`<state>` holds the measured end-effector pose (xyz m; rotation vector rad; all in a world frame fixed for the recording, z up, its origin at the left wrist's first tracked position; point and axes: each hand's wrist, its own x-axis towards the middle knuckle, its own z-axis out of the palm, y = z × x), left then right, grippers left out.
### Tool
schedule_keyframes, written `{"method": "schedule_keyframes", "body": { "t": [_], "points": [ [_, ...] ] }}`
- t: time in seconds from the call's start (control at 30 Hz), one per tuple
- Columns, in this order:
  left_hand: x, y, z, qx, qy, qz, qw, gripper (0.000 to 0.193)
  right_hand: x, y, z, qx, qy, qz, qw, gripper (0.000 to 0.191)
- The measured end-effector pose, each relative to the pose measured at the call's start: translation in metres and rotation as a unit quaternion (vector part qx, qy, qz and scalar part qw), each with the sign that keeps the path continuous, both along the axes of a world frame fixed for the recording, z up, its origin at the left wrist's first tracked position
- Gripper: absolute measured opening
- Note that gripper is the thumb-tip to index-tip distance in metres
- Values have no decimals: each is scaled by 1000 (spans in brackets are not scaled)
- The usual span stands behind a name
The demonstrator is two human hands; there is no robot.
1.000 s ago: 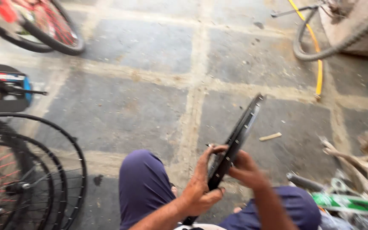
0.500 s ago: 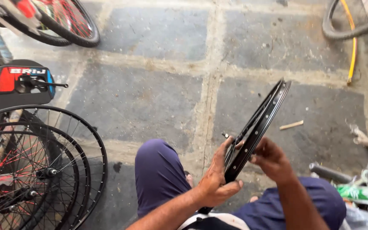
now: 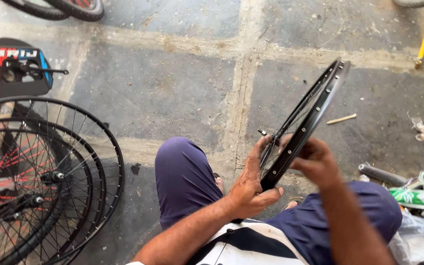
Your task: The person sits on the floor and uses a spoke wrench to tighten the nipples on a bicycle wheel rim. They rotate the wheel to access different spokes and continue tightening them systematically.
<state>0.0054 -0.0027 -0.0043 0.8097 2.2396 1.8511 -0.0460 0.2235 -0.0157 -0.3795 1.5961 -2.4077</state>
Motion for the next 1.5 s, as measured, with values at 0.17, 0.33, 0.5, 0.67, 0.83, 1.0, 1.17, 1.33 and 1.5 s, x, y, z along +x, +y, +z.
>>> {"method": "schedule_keyframes", "body": {
  "t": [0.17,0.33,0.5,0.67,0.83,1.0,1.17,1.33,1.5],
  "points": [
    [-1,3,1,21,10,-1,1000,109,23,-58,-13,341,353,-438,753,36],
    [-1,-1,4,28,-5,-6,1000,106,31,-17,-7,115,291,-192,930,47],
    [2,3,2,-29,84,6,996,107,0,25,10,-23,87,80,993,58],
    [0,4,-2,-37,74,17,996,107,12,-15,11,313,188,-134,921,39],
    [0,2,-2,-48,78,19,996,107,12,-30,12,320,368,-285,825,38],
    [2,4,-3,-53,79,29,995,108,0,-14,14,372,271,-68,885,39],
    [1,1,-2,-63,67,23,995,108,6,-50,-17,341,280,-320,839,30],
    [-1,-3,1,-46,69,15,996,108,-15,7,-4,9,36,139,990,41],
    [2,-3,-5,-30,67,16,997,104,9,-12,-7,159,84,-119,976,45]
  ]
}}
